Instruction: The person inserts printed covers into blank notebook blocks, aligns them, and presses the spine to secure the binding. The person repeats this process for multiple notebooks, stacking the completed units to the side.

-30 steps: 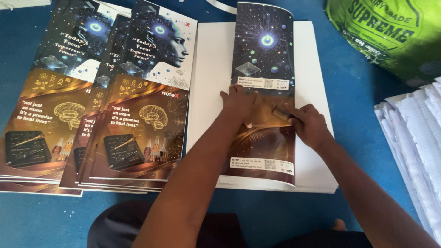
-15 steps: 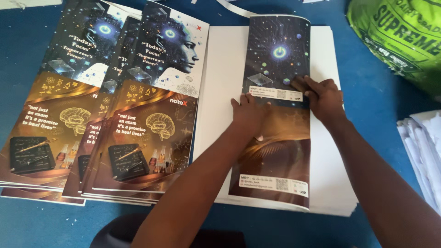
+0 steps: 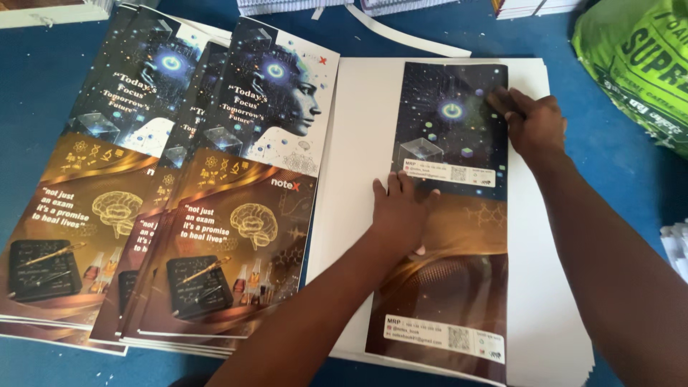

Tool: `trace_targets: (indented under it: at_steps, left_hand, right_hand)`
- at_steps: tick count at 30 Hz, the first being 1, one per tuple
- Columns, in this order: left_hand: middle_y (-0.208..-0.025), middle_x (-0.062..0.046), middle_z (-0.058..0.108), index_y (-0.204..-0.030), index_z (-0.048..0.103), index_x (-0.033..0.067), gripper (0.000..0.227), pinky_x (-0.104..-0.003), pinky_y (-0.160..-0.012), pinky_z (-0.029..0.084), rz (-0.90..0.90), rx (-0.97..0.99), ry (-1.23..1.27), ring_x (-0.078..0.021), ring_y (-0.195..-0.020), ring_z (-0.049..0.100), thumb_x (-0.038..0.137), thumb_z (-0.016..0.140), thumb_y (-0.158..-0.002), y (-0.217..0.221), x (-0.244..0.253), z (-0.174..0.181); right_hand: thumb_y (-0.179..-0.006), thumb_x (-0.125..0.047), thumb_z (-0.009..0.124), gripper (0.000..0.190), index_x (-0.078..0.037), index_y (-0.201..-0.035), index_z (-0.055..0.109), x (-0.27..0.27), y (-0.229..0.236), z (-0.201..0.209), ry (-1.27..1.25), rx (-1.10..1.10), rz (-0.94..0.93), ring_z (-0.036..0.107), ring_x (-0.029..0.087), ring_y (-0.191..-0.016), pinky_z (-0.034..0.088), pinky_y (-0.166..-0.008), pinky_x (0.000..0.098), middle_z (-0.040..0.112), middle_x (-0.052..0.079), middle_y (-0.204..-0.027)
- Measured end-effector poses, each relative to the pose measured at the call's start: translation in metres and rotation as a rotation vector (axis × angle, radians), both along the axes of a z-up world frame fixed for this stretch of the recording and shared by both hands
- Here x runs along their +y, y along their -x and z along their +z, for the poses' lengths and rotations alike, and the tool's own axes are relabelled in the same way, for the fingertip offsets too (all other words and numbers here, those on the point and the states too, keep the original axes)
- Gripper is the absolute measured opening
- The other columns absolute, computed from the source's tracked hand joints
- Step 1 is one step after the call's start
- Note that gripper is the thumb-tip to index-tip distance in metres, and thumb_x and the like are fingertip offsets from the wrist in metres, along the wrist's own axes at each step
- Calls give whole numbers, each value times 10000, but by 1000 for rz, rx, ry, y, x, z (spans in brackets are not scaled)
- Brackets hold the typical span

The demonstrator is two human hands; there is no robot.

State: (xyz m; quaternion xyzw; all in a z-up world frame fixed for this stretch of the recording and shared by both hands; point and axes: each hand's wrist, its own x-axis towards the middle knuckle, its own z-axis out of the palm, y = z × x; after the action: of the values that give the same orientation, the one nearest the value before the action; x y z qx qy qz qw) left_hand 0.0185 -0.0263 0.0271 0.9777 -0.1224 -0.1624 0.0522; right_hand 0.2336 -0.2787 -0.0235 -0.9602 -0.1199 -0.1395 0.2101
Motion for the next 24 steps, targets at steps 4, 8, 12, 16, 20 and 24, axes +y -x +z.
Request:
trace_targets:
  at_steps: [4, 8, 12, 16, 20, 24]
  left_hand:
    - [-1605, -359, 185, -1583, 320, 300, 1123, -713, -1147, 169, 3, 20, 22, -533, -1493, 169, 490, 923, -654, 1, 1, 6]
    - [-1609, -368, 178, -1586, 324, 285, 1113, -714, -1154, 153, 0, 36, 34, -536, -1502, 153, 473, 922, -666, 1, 0, 8]
    - [-1602, -376, 175, -1585, 318, 269, 1122, -715, -1158, 143, -5, 28, 47, -541, -1497, 147, 476, 921, -662, 0, 1, 6]
    - [-1597, -396, 169, -1588, 324, 260, 1134, -737, -1145, 129, -4, 10, 63, -554, -1500, 129, 475, 927, -652, 2, 2, 6]
    - [-1603, -389, 175, -1591, 322, 269, 1138, -748, -1146, 127, 1, 2, 66, -552, -1507, 132, 478, 926, -649, 5, 1, 4]
    - [-1612, -374, 144, -1595, 293, 291, 1151, -747, -1147, 113, 9, 47, 49, -547, -1506, 116, 485, 925, -652, 1, 1, 6]
  right_hand:
    - [-955, -203, 747, 478, -253, -1426, 683, 15, -19, 10, -14, 84, -137, 594, 439, -1174, 461, -1003, 554, 566, 242, -1284]
    - [-946, -209, 738, 480, -293, -1414, 671, 28, -30, 23, -63, 181, -259, 534, 447, -1211, 431, -995, 569, 534, 186, -1329]
    - [-942, -202, 724, 494, -335, -1414, 661, 35, -48, 20, -73, 246, -355, 513, 442, -1239, 435, -1014, 540, 524, 149, -1378]
    - [-954, -235, 733, 478, -299, -1420, 650, 29, -76, 7, -112, 214, -319, 539, 393, -1288, 418, -1089, 486, 547, 170, -1406]
    - [-960, -261, 735, 494, -288, -1443, 639, 15, -91, -10, -20, 219, -268, 550, 383, -1294, 424, -1076, 502, 587, 209, -1366]
    - [-941, -276, 758, 510, -264, -1440, 653, 2, -79, -11, 56, 179, -164, 588, 436, -1175, 457, -997, 515, 593, 264, -1303]
